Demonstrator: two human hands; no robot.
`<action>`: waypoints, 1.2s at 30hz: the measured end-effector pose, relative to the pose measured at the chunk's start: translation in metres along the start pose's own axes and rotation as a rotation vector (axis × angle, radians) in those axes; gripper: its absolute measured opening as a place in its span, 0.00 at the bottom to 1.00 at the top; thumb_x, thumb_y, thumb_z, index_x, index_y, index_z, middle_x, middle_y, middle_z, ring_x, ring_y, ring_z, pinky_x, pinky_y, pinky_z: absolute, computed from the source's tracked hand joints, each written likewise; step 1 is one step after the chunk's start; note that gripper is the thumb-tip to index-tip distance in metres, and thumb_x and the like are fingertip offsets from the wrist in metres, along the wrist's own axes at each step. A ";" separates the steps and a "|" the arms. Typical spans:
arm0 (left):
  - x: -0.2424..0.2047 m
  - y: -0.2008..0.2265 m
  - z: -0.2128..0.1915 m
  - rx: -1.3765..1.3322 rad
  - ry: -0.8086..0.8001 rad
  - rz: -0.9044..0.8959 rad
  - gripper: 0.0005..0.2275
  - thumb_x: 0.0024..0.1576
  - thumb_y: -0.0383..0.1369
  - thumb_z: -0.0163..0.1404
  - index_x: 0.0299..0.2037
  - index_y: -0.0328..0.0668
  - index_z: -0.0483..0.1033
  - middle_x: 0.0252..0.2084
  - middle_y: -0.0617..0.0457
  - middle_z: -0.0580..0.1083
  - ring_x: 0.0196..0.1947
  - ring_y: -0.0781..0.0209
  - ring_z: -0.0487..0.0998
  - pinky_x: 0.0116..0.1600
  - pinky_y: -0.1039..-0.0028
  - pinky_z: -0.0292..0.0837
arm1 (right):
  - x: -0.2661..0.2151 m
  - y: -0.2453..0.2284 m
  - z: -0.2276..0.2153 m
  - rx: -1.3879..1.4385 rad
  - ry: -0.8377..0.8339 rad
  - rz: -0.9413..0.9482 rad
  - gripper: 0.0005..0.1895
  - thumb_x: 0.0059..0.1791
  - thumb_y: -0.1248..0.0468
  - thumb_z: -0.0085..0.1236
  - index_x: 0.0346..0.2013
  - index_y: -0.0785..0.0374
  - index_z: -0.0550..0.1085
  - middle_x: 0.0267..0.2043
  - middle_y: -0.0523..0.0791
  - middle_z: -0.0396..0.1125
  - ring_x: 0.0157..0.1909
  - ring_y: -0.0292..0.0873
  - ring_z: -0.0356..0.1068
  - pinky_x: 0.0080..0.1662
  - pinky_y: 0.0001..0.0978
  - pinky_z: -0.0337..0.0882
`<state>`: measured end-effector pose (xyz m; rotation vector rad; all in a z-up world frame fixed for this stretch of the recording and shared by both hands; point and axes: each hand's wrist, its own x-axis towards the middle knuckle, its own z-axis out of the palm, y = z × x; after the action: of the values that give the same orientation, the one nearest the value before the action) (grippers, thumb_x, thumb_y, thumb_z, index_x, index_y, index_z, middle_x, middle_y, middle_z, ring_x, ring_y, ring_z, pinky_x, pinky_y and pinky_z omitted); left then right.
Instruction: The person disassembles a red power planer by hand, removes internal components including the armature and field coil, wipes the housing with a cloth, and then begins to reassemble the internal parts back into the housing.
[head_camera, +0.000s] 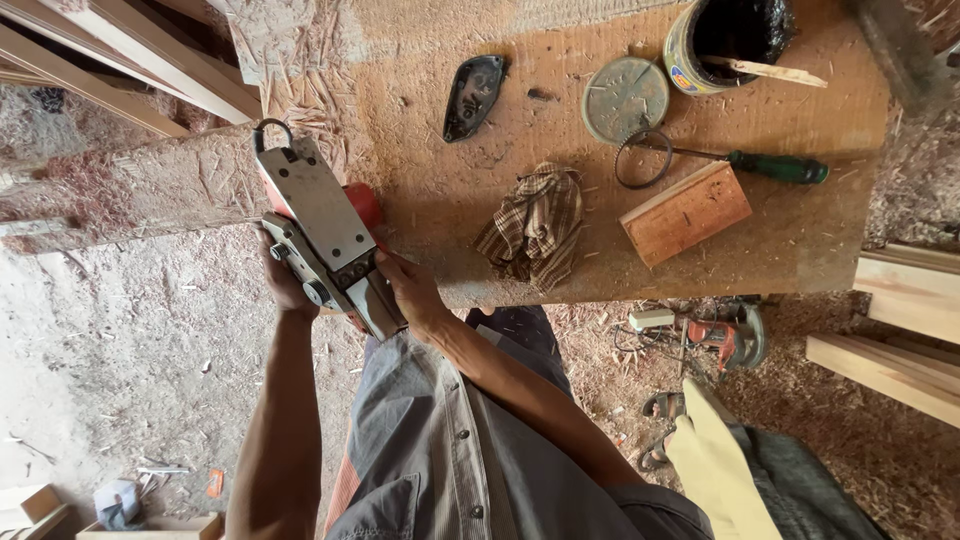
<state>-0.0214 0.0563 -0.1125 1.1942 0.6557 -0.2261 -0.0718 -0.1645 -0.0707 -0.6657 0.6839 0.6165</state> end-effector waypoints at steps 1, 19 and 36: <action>0.001 -0.002 0.000 0.007 -0.007 0.010 0.32 0.61 0.61 0.37 0.68 0.49 0.63 0.62 0.49 0.71 0.62 0.53 0.74 0.63 0.61 0.75 | 0.001 -0.001 -0.001 -0.002 0.005 0.012 0.28 0.55 0.48 0.54 0.61 0.66 0.73 0.34 0.40 0.70 0.33 0.32 0.67 0.35 0.28 0.71; -0.034 0.027 0.068 0.202 0.039 0.130 0.35 0.61 0.58 0.39 0.74 0.49 0.50 0.63 0.46 0.66 0.62 0.50 0.70 0.63 0.59 0.72 | -0.014 -0.036 -0.024 -0.488 -0.151 -0.300 0.25 0.59 0.50 0.38 0.61 0.65 0.67 0.44 0.44 0.69 0.45 0.36 0.67 0.49 0.29 0.68; -0.113 0.067 0.105 0.479 -0.052 0.259 0.46 0.57 0.50 0.52 0.78 0.40 0.35 0.69 0.39 0.59 0.65 0.48 0.65 0.68 0.58 0.64 | -0.069 -0.087 -0.010 -1.156 0.039 -0.711 0.42 0.59 0.37 0.30 0.67 0.74 0.64 0.55 0.61 0.68 0.57 0.56 0.69 0.58 0.46 0.68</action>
<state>-0.0414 -0.0342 0.0281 1.7124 0.4032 -0.2007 -0.0577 -0.2467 0.0038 -1.8901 0.0177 0.2746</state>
